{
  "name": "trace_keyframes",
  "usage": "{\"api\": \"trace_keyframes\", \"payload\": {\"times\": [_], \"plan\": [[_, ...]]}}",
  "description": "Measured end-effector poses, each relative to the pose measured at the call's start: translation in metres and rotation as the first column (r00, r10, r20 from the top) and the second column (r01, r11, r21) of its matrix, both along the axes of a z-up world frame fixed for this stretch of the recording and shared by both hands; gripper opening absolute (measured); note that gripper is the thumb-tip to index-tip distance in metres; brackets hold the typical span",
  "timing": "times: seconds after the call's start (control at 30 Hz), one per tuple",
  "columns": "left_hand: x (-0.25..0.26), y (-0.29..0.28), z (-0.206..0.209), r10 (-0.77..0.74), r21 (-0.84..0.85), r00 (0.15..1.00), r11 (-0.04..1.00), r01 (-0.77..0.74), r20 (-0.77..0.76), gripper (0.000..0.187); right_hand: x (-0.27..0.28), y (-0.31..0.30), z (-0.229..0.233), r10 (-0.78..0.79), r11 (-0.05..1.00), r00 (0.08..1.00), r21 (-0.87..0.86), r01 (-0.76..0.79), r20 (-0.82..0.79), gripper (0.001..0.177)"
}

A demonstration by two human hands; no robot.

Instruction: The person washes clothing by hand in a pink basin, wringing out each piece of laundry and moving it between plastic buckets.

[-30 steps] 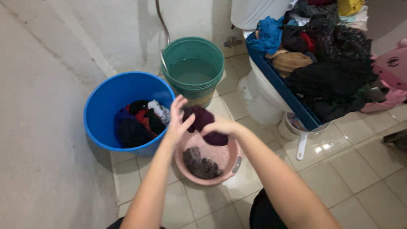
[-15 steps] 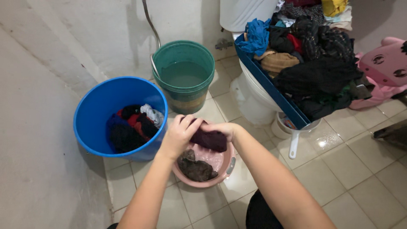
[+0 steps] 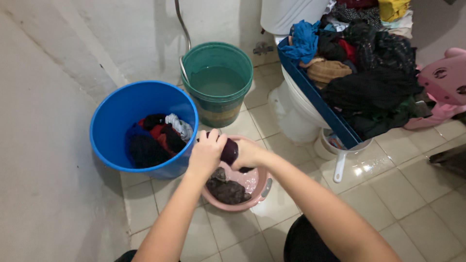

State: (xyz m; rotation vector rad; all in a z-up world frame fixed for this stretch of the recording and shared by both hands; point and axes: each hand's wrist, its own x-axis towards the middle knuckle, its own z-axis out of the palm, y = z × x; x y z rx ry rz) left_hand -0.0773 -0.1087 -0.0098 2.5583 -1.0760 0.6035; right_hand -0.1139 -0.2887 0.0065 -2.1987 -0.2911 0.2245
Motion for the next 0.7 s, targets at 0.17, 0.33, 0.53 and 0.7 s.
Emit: {"api": "trace_keyframes", "payload": {"times": [0.17,0.33,0.53,0.7], "plan": [[0.008,-0.01,-0.017,0.138,0.04,0.98,0.99,-0.133,-0.146,0.023,-0.008,0.014,-0.005,-0.145,0.917,0.924,-0.303,0.26,0.354,0.041],[0.008,-0.012,-0.024,0.208,0.017,0.878,0.975,-0.222,-0.431,0.024,-0.006,0.015,-0.017,-0.136,0.914,0.874,-0.282,0.293,0.467,0.032],[0.007,-0.013,-0.03,0.179,-0.068,0.722,0.952,-0.299,-0.668,0.039,0.0,0.001,-0.046,-0.016,0.894,0.779,-0.34,0.292,0.627,0.025],[0.014,-0.013,-0.057,0.048,-0.198,0.738,0.95,-0.243,-0.673,0.036,0.0,-0.003,-0.052,0.015,0.913,0.771,-0.324,0.25,0.637,0.025]]}}
